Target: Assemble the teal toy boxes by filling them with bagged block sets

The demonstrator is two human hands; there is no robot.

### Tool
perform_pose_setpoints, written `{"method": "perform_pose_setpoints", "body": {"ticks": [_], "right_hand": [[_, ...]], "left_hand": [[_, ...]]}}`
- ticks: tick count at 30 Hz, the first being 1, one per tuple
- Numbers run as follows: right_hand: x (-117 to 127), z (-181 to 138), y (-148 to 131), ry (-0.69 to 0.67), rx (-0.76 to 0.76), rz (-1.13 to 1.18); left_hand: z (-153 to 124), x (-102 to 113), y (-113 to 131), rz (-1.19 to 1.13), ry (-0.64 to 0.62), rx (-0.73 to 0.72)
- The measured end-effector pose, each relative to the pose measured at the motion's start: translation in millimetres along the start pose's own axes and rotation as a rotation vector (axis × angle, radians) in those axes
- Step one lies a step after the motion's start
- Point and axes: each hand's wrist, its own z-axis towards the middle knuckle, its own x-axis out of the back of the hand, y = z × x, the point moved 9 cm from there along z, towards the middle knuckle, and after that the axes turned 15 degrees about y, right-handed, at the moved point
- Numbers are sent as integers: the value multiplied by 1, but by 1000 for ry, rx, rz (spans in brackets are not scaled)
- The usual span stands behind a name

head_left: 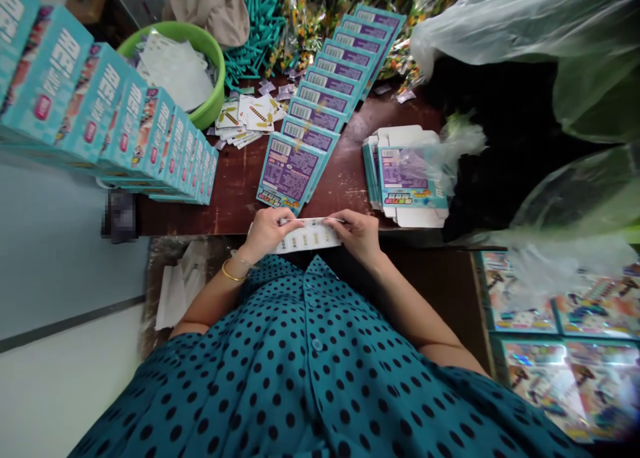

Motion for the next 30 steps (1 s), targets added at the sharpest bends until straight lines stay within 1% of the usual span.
{"method": "perform_pose_setpoints", "body": {"ticks": [2, 4, 5, 6, 8, 10, 12, 14, 16, 18, 22, 23, 25, 28, 30], "right_hand": [[20, 10, 22, 113, -51, -47], [46, 19, 43, 245, -113, -69], [53, 23, 49, 266, -126, -56], [54, 25, 50, 235, -123, -27], [41, 26, 39, 69, -69, 45], [20, 21, 14, -107, 41, 79], [3, 16, -9, -216, 162, 51], [-6, 13, -25, -263, 253, 11], [-8, 13, -30, -267, 283, 6], [-6, 15, -25, -250, 251, 38], [-11, 13, -7, -300, 96, 138], [-10, 13, -5, -289, 79, 162], [-6, 13, -9, -222, 99, 196], [-1, 10, -20, -158, 165, 206], [0, 7, -23, -114, 171, 186]], "left_hand": [[-1, -4, -5, -18, -45, -1], [-1, 2, -8, 5, -40, -40], [-1, 6, -8, 17, -38, -57], [-1, 9, -9, 26, -39, -70], [-1, 12, -8, 40, -42, -100], [-2, 11, -4, 43, -44, -137], [-3, 11, 1, 41, -40, -188], [-5, 11, 7, 55, -41, -254], [-8, 13, 12, 96, -31, -331], [-12, 17, 17, 154, -9, -416], [-19, 22, 26, 238, 36, -552], [-19, 23, 26, 240, 42, -558], [-19, 23, 24, 218, 40, -523], [-15, 19, 10, 157, -4, -374], [-14, 14, -2, 124, -52, -247]]}}
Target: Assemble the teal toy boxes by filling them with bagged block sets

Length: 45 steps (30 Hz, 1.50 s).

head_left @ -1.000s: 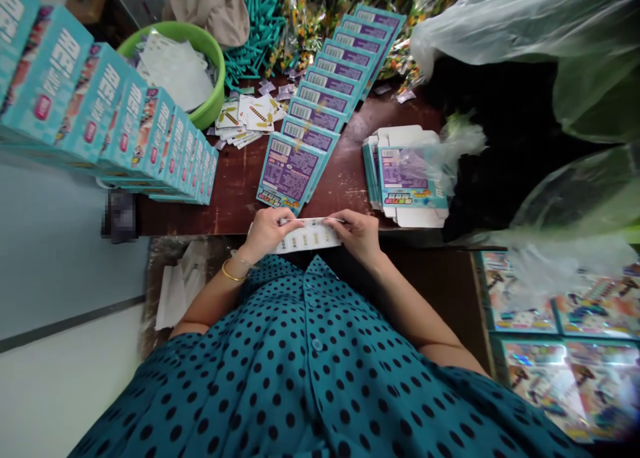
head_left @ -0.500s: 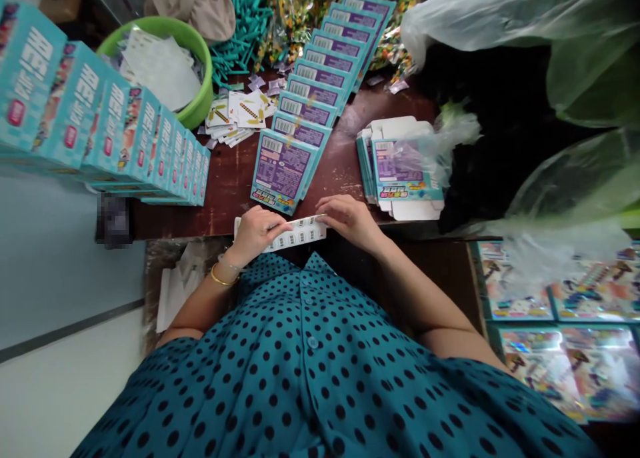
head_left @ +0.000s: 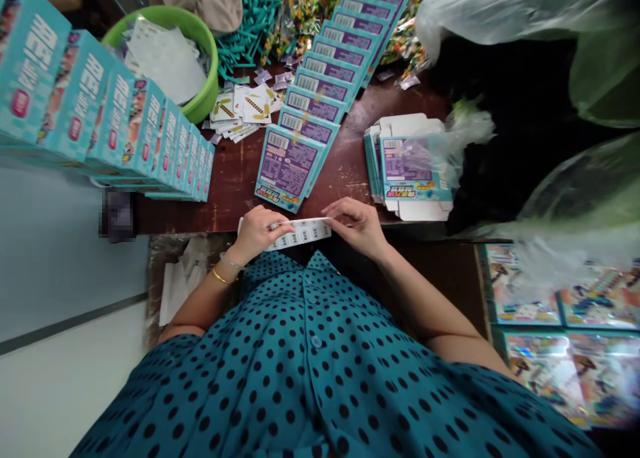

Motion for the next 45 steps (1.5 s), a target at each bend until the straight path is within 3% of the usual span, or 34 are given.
{"method": "perform_pose_setpoints", "body": {"ticks": [4, 8, 11, 14, 18, 20, 24, 29, 35, 39, 45], "right_hand": [[2, -8, 13, 153, -80, -37], [8, -14, 42, 256, -240, -17], [23, -7, 52, 320, -268, 26], [24, 7, 42, 179, -163, 15], [12, 13, 6, -91, 114, -72], [16, 12, -10, -103, 165, -8], [18, 14, -17, -99, 7, 241], [-6, 12, -15, -190, 32, 81], [-12, 17, -23, -180, -44, 227], [-29, 17, -26, -273, 45, 121], [-29, 18, -13, -261, 157, -131]], "left_hand": [[-4, -15, -14, -68, -84, 201], [-2, -21, -16, -121, -96, 286], [0, -20, -16, -146, -105, 324], [0, -20, -19, -176, -114, 371], [-1, -23, -22, -268, -166, 441], [-4, -26, -26, -324, -213, 501], [-5, -25, -31, -360, -275, 561], [2, -26, -25, -323, -310, 534], [3, -31, -26, -341, -320, 549], [7, -33, -25, -339, -324, 529], [11, -27, -26, -328, -318, 504]]}}
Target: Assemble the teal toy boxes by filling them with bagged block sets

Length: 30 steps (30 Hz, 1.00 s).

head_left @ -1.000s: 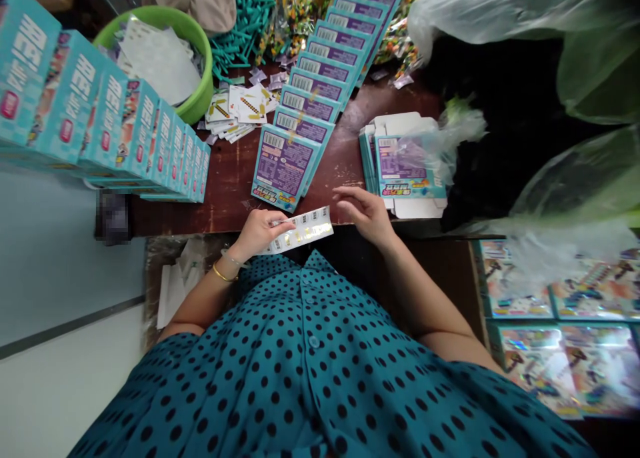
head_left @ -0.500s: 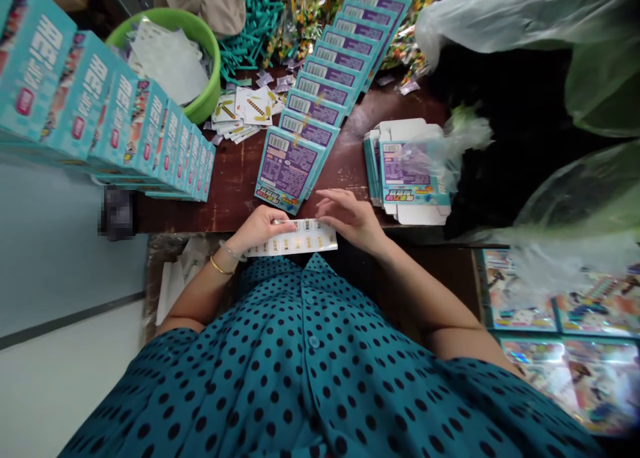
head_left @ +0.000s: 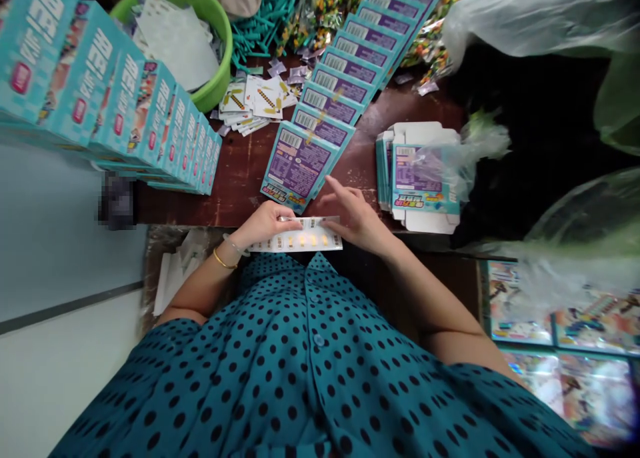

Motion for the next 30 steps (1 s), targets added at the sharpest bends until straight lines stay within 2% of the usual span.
{"method": "perform_pose_setpoints", "body": {"ticks": [4, 7, 10, 14, 17, 19, 22, 24, 26, 28, 30], "right_hand": [[13, -7, -11, 81, 52, 4], [24, -9, -13, 157, -38, 174], [13, -6, -8, 89, -97, 267], [-13, -6, -10, -27, -24, 258], [-13, -9, -29, -19, 56, 281], [-1, -2, -37, -1, 45, 325], [39, 44, -20, 181, -10, 237], [72, 94, 5, 346, 3, 68], [93, 148, 35, 442, 35, -67], [97, 196, 66, 471, 43, -131], [88, 229, 90, 449, 34, -159]], "left_hand": [[2, 0, -10, -34, -2, 32], [3, -2, -19, -59, -9, 68], [2, -6, -15, -46, -34, 59], [0, -9, -1, -56, -57, 42], [0, -8, -3, -71, -49, 54], [1, -6, -10, -76, -35, 77], [4, -3, -21, -80, -9, 77], [5, -4, -24, -82, -4, 62], [4, -5, -27, -89, -4, 61], [1, -7, -31, -96, -4, 74], [-1, -10, -37, -98, -12, 88]]}}
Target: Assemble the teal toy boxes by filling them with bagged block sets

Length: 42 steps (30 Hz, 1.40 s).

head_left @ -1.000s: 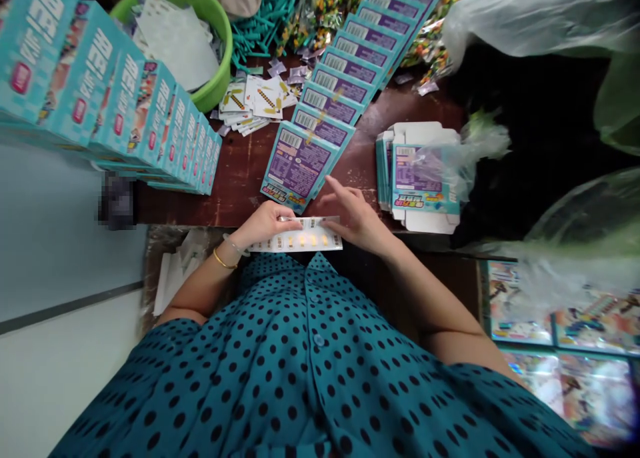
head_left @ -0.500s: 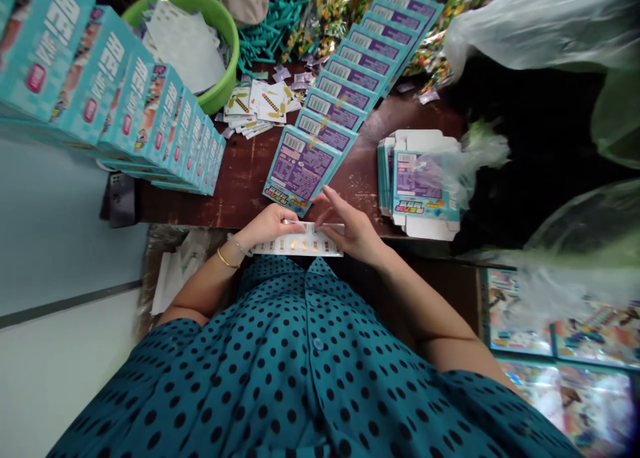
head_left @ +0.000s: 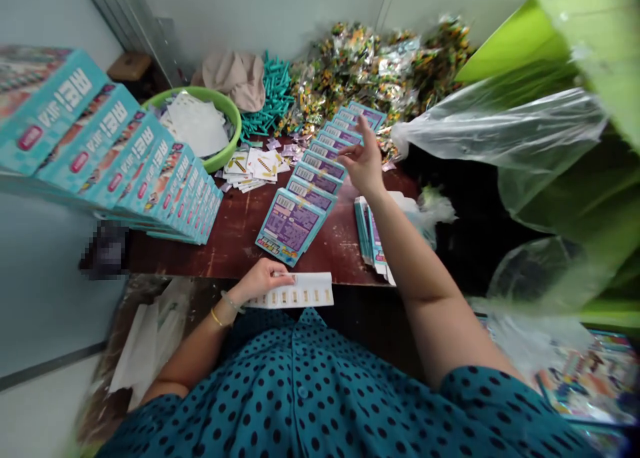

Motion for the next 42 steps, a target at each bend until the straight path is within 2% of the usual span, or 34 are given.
{"method": "perform_pose_setpoints", "body": {"ticks": [3, 5, 8, 11, 15, 19, 22, 24, 26, 28, 30, 32, 34, 36, 37, 38, 41, 42], "right_hand": [[-34, 9, 14, -90, 7, -46], [-40, 11, 13, -119, 39, -88], [-23, 23, 11, -43, 86, -131], [-3, 39, 25, 19, 1, -95], [-16, 43, 51, -52, -123, -34], [-27, 40, 49, -17, -20, -181], [-6, 48, 44, 121, 44, -347], [8, 56, 53, 162, -25, -357], [9, 62, 71, 103, -155, -279], [-2, 65, 87, 22, -245, -234], [-11, 69, 93, -8, -228, -305], [-13, 76, 84, 24, -131, -447], [-4, 76, 58, 108, -34, -528], [10, 57, 19, 153, 20, -466], [12, 38, -3, 102, 38, -377], [9, 12, -26, -3, 51, -264], [-14, -104, -94, -591, 78, 54], [-16, -140, -105, -716, 40, 80]], "left_hand": [[1, -2, -10, -4, -7, 10], [4, -3, -15, -10, -16, 21], [10, -1, -20, -25, -38, 39], [18, 5, -18, -39, -27, 21], [30, 13, -14, -48, -12, -1], [39, 16, -12, -53, -2, -4], [40, 17, -13, -68, -2, -10], [40, 18, -14, -78, 3, -16], [41, 19, -15, -81, 12, -21], [42, 20, -15, -76, 21, -26], [43, 21, -13, -72, 33, -38], [43, 22, -8, -74, 49, -60], [42, 24, -4, -78, 73, -81], [39, 27, 0, -69, 100, -96], [38, 28, 3, -59, 115, -105], [36, 30, 6, -46, 130, -117], [30, 34, 20, 24, 177, -188], [29, 35, 26, 61, 187, -218]]}}
